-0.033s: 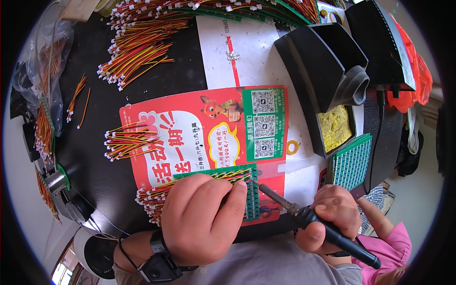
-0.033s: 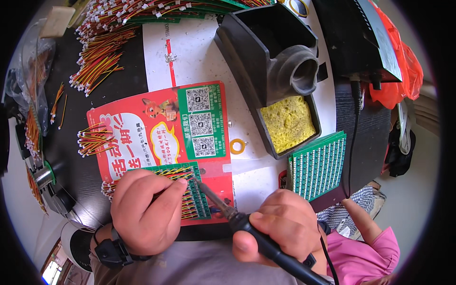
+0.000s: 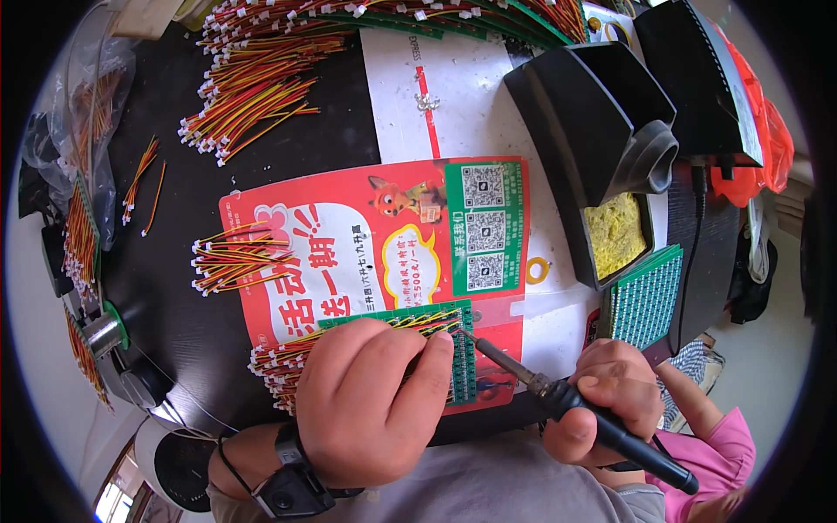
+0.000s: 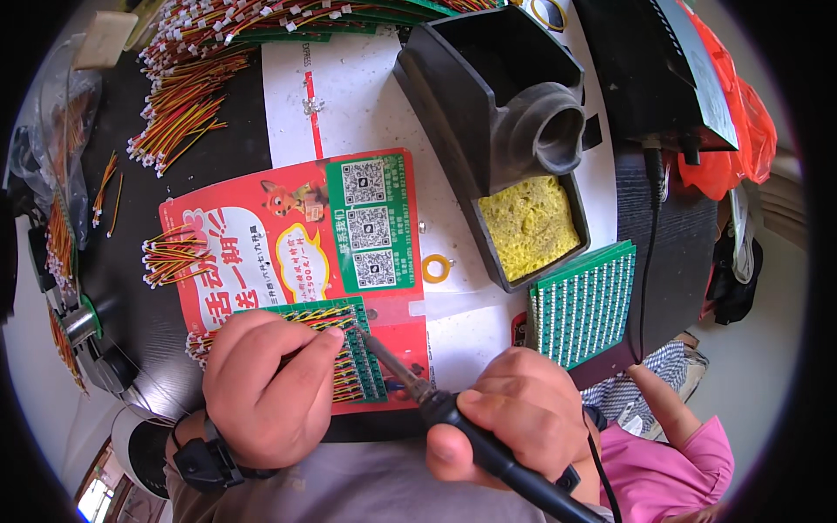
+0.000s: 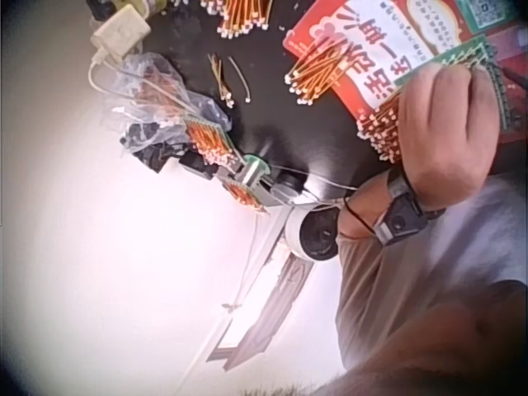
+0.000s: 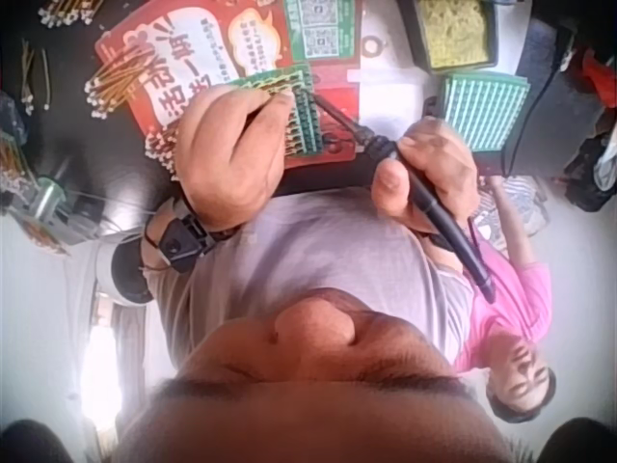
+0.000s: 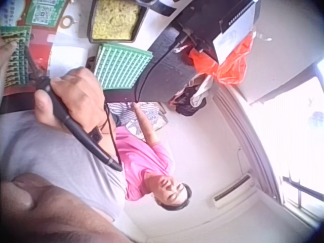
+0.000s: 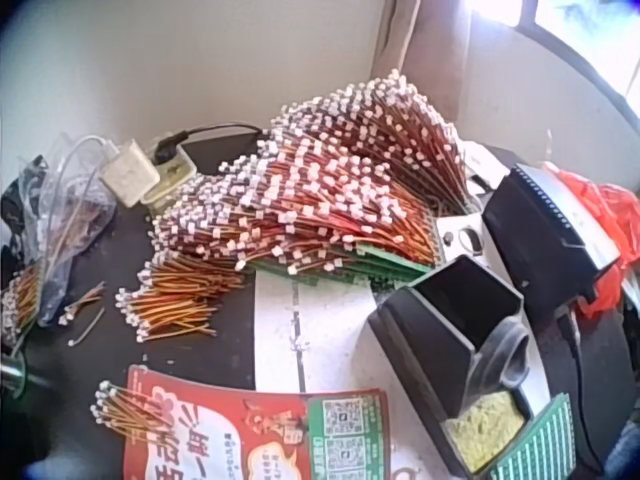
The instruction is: Soldering a series of colored wires onto a green printed circuit board (PCB).
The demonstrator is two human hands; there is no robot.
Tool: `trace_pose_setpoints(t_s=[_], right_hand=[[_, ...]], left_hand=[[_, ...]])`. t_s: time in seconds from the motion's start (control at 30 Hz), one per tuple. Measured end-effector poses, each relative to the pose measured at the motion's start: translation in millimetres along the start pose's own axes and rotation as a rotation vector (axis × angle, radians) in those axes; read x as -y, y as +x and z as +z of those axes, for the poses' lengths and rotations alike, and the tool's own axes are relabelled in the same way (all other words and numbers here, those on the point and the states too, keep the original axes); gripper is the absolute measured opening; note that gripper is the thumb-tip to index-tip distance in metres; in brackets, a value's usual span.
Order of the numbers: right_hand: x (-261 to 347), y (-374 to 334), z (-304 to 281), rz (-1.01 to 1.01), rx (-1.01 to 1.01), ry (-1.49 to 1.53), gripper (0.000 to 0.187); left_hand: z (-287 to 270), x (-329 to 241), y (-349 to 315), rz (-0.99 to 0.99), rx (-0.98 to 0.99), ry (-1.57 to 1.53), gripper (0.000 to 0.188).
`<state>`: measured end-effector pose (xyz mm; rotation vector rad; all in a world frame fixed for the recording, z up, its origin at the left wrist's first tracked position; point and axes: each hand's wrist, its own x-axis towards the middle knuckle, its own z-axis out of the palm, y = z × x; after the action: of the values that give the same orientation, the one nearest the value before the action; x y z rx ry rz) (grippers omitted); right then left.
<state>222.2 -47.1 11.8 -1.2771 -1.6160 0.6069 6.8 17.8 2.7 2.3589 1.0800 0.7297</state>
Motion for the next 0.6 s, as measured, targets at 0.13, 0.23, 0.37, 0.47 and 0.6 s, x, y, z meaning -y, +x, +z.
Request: trace_pose_setpoints(t_s=[0.13,0.23,0.37,0.47,0.6], right_hand=[[7.4,-1.0,-2.0,0.107,0.065,-0.129,0.036],[7.6,-1.1,-1.6,0.112,0.066,-0.128,0.036],[8.8,-0.1,-4.0,0.118,0.091,-0.125,0.035],[9.1,-0.8,-4.1,0.121,0.089,-0.121,0.034],[0.6,3.8,-6.1,0.008,0.091,-0.037,0.038]], left_hand=[[-1.3,-0.8,1.4,-0.012,0.006,-0.006,0.029],[-1.4,-0.3,1.0,-0.015,0.013,-0.006,0.029],[-2.9,0.3,1.5,-0.015,0.027,-0.016,0.03],[-3.9,0.3,2.0,-0.019,0.035,-0.023,0.031],[-3.5,-0.9,3.1,-0.026,0.037,-0.028,0.031]])
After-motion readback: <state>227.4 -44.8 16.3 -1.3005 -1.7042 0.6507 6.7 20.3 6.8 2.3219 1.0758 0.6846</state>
